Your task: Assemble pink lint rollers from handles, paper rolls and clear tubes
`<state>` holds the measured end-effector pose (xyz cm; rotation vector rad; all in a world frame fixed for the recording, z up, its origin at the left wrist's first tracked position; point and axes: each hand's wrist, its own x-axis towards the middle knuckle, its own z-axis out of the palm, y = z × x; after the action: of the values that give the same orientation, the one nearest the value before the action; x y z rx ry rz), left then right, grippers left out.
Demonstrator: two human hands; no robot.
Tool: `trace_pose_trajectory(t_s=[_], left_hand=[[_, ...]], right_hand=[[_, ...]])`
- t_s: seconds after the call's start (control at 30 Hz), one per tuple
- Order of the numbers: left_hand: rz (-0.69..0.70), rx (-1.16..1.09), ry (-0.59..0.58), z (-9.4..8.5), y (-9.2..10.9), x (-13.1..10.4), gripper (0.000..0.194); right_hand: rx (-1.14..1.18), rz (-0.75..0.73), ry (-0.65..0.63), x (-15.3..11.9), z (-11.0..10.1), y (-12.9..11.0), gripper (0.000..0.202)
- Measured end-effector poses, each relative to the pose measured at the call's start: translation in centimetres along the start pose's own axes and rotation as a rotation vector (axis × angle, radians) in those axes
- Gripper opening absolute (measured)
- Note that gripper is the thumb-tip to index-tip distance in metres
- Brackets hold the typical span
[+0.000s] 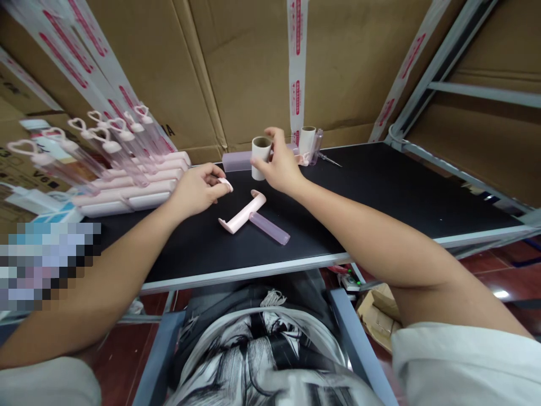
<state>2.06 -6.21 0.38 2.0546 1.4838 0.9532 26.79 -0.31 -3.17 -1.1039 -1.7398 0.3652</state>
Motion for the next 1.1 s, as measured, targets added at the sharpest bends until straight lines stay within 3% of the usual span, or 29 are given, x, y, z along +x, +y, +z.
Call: trace_pose_trajectory(t_s=[0.13, 0.3, 0.5, 0.7, 0.93, 1.0, 1.1], left_hand=[[0.037, 0.259, -0.068, 0.9, -0.1, -0.3, 0.020], [0.042, 0.363, -0.193, 1.7, 0.5, -0.3, 0.017], [0.090, 0.425, -0.280, 0.5, 0.4, -0.2, 0.030], [0.057, 0.619, -0.297, 0.3, 0.5, -0.2, 0.026], [0.052, 0.594, -0.327, 0.1, 0.4, -0.2, 0.023], [0.090, 0.534, -0.293, -0.2, 0.2, -0.2, 0.023], [0.148, 0.325, -0.088, -0.7, -0.2, 0.2, 0.032]], right_hand=[[-0.033, 0.066, -0.103, -0.2, 0.7, 0.3, 0.067], [0.006, 0.064, -0.098, -0.3, 1.0, 0.4, 0.060], [0.033, 0.053, -0.090, -0.2, 1.1, 0.7, 0.057], [0.091, 0.072, -0.076, -0.1, 1.3, 0.9, 0.059], [0.074, 0.043, -0.007, 1.1, -0.2, 0.4, 0.051], [0.082, 0.042, 0.008, 1.9, -0.5, -0.1, 0.053], [0.135, 0.044, -0.040, 3.0, -0.4, -1.3, 0.055]])
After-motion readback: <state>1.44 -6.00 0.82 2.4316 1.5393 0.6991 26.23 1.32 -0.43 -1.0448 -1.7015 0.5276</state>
